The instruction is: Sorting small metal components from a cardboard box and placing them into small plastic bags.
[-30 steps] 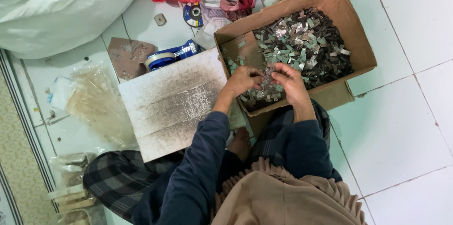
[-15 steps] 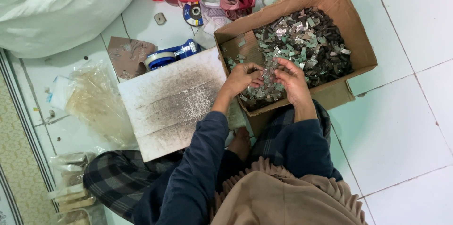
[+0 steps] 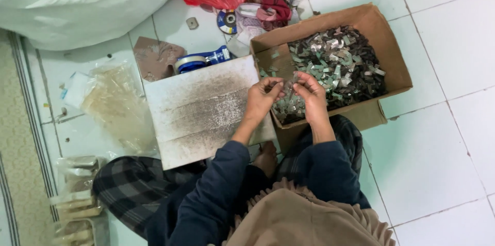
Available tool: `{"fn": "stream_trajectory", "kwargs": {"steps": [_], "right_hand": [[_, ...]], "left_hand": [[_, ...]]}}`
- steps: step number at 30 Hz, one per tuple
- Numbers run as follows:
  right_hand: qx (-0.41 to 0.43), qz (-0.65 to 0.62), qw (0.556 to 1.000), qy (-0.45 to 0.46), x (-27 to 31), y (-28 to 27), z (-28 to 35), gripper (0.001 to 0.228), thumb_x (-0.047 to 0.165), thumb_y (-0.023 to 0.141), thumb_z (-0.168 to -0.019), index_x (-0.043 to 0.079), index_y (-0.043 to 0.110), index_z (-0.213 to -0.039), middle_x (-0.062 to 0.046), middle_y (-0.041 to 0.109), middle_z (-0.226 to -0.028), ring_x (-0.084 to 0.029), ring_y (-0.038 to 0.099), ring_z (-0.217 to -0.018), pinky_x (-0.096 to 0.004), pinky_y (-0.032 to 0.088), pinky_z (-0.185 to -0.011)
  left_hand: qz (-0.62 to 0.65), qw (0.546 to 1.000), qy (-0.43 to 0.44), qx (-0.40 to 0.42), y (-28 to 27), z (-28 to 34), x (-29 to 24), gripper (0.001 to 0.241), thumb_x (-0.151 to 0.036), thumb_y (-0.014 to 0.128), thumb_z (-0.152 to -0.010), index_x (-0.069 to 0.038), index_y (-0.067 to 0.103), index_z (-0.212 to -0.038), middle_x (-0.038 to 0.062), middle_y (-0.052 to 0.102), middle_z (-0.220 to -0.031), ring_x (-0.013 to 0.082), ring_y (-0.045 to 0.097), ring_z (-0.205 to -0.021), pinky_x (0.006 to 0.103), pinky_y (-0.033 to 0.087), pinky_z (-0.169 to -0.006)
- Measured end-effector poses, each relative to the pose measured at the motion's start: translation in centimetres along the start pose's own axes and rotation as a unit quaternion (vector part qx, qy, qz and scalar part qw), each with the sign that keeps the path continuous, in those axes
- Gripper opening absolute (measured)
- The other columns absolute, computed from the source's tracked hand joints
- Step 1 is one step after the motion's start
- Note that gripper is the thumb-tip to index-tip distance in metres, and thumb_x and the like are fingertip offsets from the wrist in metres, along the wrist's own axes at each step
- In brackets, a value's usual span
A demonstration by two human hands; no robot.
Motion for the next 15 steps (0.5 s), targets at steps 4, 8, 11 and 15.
{"fn": "stream_trajectory", "kwargs": {"steps": [4, 8, 11, 15], "right_hand": [[0.01, 0.012, 1.0, -0.001, 0.2, 6.7, 2.0, 0.035, 0.001, 0.072, -0.093, 0.007, 0.071, -0.127, -0.003, 0.065, -0.097, -0.009, 0.06, -0.089, -0.022, 0.054, -0.076], [0.075, 0.148, 0.986, -0.01, -1.4, 13.6, 2.9, 0.036, 0.006, 0.076, -0.089, 0.018, 0.076, -0.122, -0.005, 0.071, -0.102, -0.015, 0.068, -0.098, -0.028, 0.058, -0.082], [0.101, 0.217, 0.971, -0.02, -3.9, 17.6, 2.8, 0.035, 0.01, 0.078, -0.087, 0.022, 0.077, -0.12, -0.007, 0.076, -0.101, -0.021, 0.073, -0.098, -0.032, 0.059, -0.081], [0.109, 0.284, 0.953, 0.009, -5.4, 21.3, 2.2, 0.034, 0.02, 0.074, -0.088, 0.026, 0.076, -0.122, -0.011, 0.077, -0.103, -0.029, 0.073, -0.101, -0.04, 0.059, -0.084]], "left_hand": [[-0.082, 0.991, 0.031, -0.101, -8.0, 4.6, -3.4, 0.018, -0.015, 0.076, -0.093, -0.005, 0.079, -0.108, 0.017, 0.077, -0.095, 0.0166, 0.073, -0.084, 0.0317, 0.063, -0.07], [-0.152, 0.971, 0.001, -0.182, -16.4, 7.3, -3.1, 0.022, -0.018, 0.073, -0.098, -0.003, 0.078, -0.113, 0.021, 0.075, -0.102, 0.0288, 0.073, -0.096, 0.0416, 0.061, -0.079], [-0.216, 0.952, -0.008, -0.216, -19.8, 7.8, -2.4, 0.023, -0.018, 0.074, -0.096, -0.003, 0.077, -0.113, 0.024, 0.075, -0.101, 0.0354, 0.073, -0.098, 0.0444, 0.061, -0.078], [-0.289, 0.927, 0.015, -0.238, -20.7, 6.6, -2.8, 0.025, -0.019, 0.076, -0.093, -0.003, 0.076, -0.113, 0.023, 0.074, -0.104, 0.0408, 0.073, -0.095, 0.05, 0.061, -0.075]]}}
Point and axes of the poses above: each hand's wrist, its own z-axis away from the middle knuckle, its own y-axis out of the palm, x = y × z, the point moved 6 cm from there along -z, towards the middle knuckle
